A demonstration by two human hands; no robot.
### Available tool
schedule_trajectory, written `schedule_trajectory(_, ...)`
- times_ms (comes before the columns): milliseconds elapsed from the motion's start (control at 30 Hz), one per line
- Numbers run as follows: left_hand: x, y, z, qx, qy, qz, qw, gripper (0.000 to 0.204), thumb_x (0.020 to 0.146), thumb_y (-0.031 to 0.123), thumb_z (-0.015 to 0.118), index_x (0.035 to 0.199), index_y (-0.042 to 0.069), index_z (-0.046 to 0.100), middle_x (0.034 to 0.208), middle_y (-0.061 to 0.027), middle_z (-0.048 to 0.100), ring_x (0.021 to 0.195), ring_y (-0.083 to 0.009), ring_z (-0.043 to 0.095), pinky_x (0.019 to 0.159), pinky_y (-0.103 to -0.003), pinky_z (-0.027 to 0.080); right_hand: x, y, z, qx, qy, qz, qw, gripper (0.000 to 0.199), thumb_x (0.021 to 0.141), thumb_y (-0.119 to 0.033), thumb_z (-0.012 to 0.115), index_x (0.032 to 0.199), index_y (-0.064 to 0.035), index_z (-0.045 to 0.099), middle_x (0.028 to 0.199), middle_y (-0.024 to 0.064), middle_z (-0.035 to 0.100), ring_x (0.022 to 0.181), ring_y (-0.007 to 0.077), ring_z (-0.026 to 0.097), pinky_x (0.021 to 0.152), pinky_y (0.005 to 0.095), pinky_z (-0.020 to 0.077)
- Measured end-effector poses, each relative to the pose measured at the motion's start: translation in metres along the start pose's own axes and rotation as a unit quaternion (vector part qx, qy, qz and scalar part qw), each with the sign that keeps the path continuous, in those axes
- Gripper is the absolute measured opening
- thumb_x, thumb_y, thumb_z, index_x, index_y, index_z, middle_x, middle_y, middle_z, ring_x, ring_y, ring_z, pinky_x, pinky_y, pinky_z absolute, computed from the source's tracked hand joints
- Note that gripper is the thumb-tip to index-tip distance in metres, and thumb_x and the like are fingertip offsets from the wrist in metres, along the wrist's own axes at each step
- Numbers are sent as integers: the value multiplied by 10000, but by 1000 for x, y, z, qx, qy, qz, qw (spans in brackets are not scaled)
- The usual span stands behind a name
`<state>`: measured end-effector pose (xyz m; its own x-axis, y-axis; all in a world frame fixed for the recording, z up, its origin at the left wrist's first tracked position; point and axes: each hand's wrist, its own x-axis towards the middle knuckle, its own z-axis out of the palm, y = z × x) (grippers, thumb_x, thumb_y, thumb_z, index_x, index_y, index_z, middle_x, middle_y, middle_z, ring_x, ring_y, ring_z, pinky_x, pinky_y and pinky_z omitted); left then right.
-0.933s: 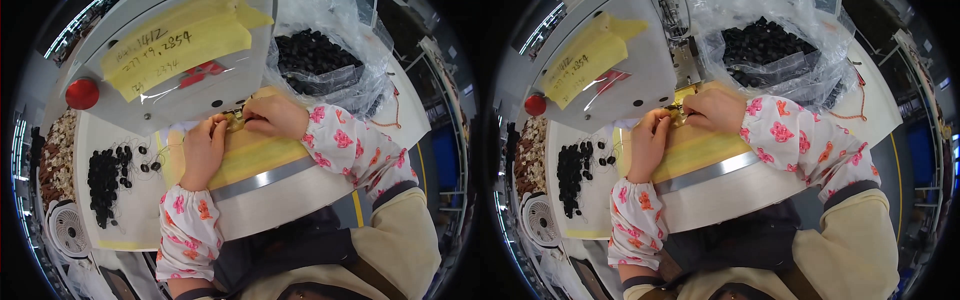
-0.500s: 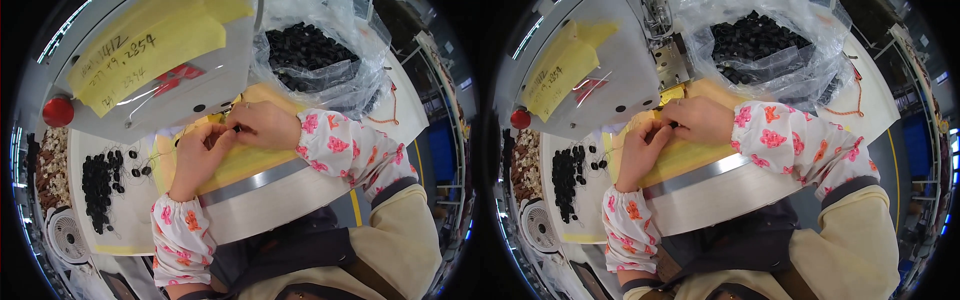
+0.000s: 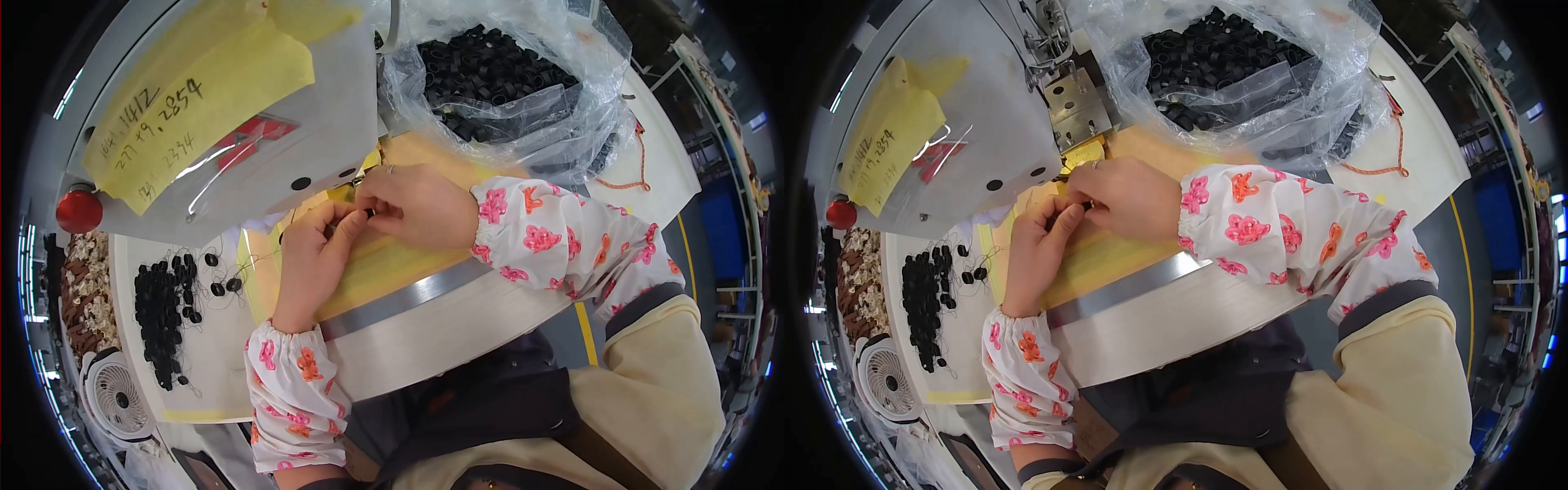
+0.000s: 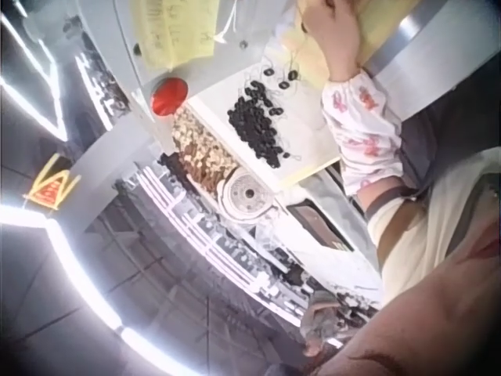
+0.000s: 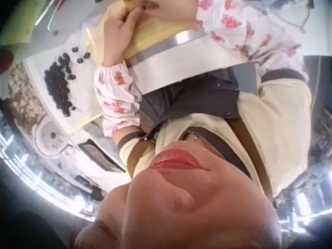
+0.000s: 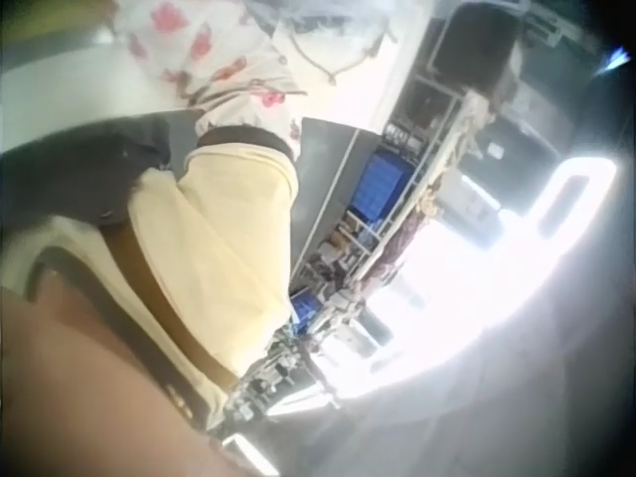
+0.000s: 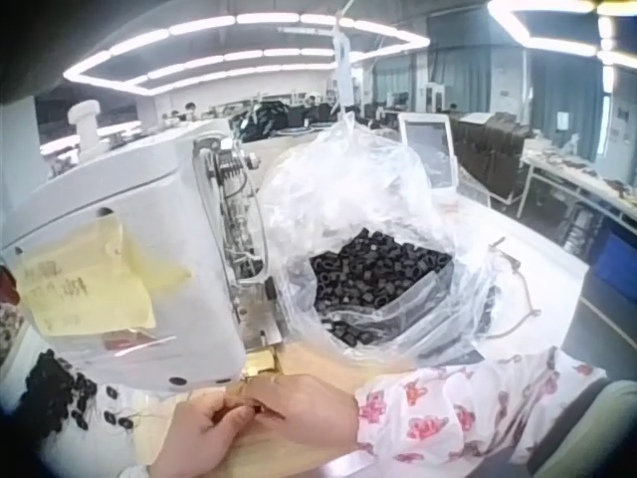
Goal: Assembling and attaching small black plastic components to strips of material using a machine at a workbench.
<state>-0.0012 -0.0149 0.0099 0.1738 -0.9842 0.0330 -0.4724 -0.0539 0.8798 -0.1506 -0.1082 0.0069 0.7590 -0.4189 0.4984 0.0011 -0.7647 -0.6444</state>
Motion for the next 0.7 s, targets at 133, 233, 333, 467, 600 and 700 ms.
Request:
schedule_trajectory(133,1,-2,3,39,59,6,997,175,765,172,621,843,16,604,618,-34,538,538,-103,472,511,-239,378,2,10,0,45,6,56,997,146,662,-25,644,778,-8,557,696,105,575,594,214,577,539,306,465)
schedule_trajectory(233,4,-2,6,101,84,7,991,195,754,189,632,859,25,616,620,-42,555,530,-121,491,512,-250,391,4,16,2,19,15,59,998,123,658,-26,647,753,-1,571,677,116,575,613,241,569,556,320,458)
schedule_trajectory(333,8,-4,10,118,116,0,986,200,743,207,642,845,35,633,594,-39,562,505,-125,494,508,-256,396,5,23,3,-21,51,14,998,119,654,-36,650,740,-3,574,663,122,570,631,267,554,569,337,442)
schedule_trajectory(467,16,9,10,94,115,-83,985,199,749,136,653,866,-23,627,605,22,553,546,-23,440,512,-180,365,7,29,1,-37,59,24,997,98,669,-52,634,732,-7,574,659,114,568,633,279,539,569,351,425)
schedule_trajectory(600,17,0,9,61,121,-97,986,218,749,153,663,860,-33,634,616,29,564,563,-12,445,516,-175,367,10,31,5,-42,70,8,997,75,685,-61,617,705,-9,568,651,102,569,603,270,537,558,350,419)
schedule_trajectory(700,17,-7,8,41,130,-87,987,227,755,164,664,865,-33,633,642,31,578,586,-11,459,536,-171,379,11,28,4,-50,72,7,996,73,685,-64,614,691,-11,564,643,103,567,583,274,534,551,347,415)
